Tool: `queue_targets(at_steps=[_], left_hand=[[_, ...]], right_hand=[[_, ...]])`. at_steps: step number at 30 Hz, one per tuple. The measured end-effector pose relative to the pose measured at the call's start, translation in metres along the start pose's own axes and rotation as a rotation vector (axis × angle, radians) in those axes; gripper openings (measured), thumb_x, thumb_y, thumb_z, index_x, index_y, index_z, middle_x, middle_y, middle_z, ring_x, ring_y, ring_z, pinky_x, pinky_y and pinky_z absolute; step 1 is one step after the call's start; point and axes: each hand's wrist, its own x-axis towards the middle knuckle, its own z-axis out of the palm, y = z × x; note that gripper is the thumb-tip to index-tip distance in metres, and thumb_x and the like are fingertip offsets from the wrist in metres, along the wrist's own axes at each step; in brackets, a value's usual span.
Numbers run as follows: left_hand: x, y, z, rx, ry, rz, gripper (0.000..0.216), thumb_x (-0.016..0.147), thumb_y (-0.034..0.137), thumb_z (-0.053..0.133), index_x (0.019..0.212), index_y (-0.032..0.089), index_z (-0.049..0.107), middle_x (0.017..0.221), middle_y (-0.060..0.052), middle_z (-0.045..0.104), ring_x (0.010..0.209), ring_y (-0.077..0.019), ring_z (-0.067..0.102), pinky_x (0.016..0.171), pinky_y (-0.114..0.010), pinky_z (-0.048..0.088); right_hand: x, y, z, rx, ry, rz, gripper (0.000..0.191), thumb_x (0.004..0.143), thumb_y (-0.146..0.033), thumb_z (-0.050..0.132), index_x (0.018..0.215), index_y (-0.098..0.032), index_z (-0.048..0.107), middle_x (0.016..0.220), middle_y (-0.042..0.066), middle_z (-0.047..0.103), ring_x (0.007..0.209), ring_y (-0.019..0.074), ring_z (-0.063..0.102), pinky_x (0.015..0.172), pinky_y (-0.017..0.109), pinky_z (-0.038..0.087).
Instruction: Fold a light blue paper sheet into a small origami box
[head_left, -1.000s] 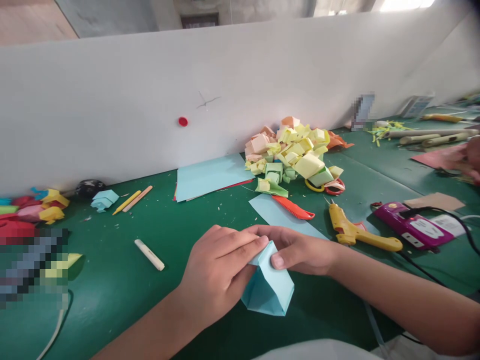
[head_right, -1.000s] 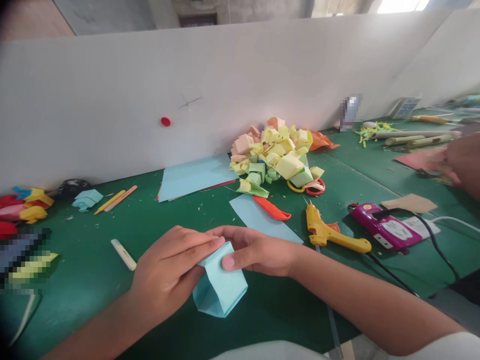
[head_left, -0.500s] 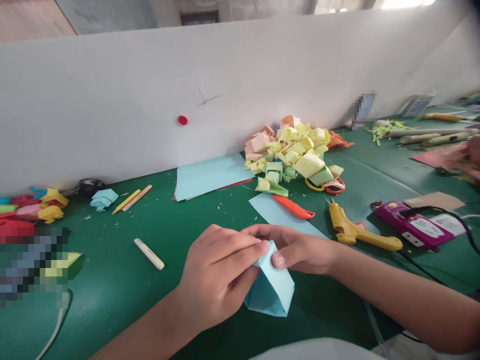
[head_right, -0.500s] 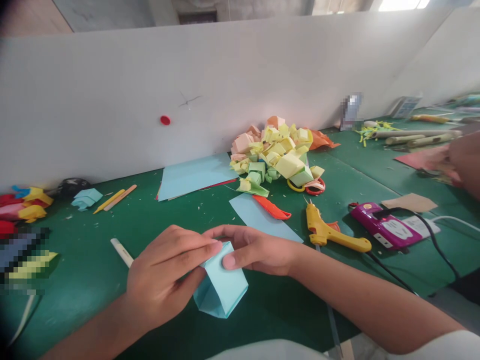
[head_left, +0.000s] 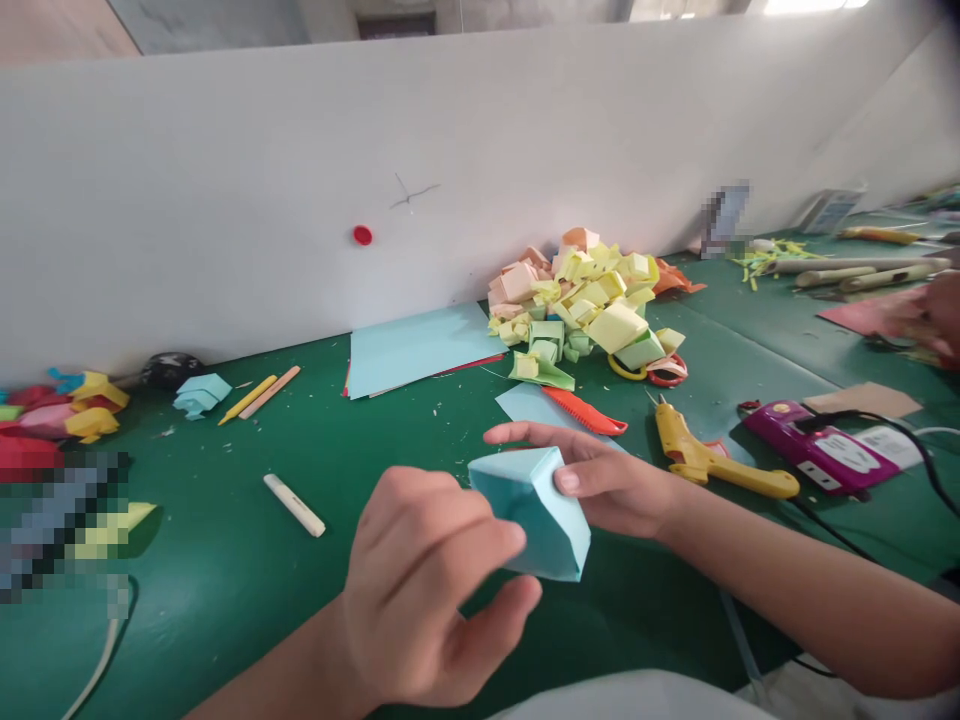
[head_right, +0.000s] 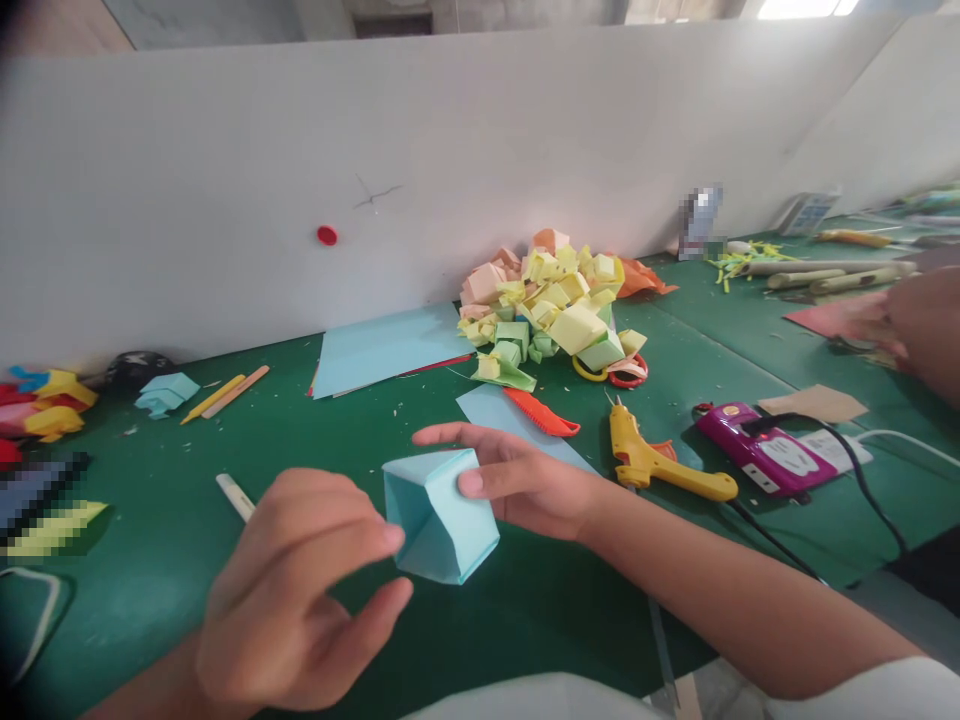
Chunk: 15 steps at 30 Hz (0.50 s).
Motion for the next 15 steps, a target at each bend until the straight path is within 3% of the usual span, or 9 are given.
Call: queue_targets(at_steps=[4,15], left_hand=[[-0.008,0.011,0.008,0.161,-0.2,0.047,0.013,0.093,0.01,0.061,0.103,0.016,0.068,0.092,-0.002,0.074,0.085,-0.0192,0.066,0.078,-0.038,0.041],[-0.01,0.014,0.019,0.211,-0.299,0.044,0.027,0.1,0.006,0.046,0.091,0.017,0.069,0.082,0.001,0.072,0.079,-0.0152,0.063,0.087,-0.038,0.034]], right_hand=[[-0.001,-0.001,0.0,-0.018,0.024,-0.061,0.069,0.074,-0.032,0.085,0.135,-0.026,0.056,0.113,0.004,0.067,0.096,0.0181,0.065,0.083,0.03,0.048],[0.003,0.007,-0.003,-0.006,-0.01,-0.04,0.064,0.074,-0.017,0.082,0.133,-0.023,0.059,0.111,0.003,0.065,0.093,0.0163,0.064,0.078,0.026,0.049]])
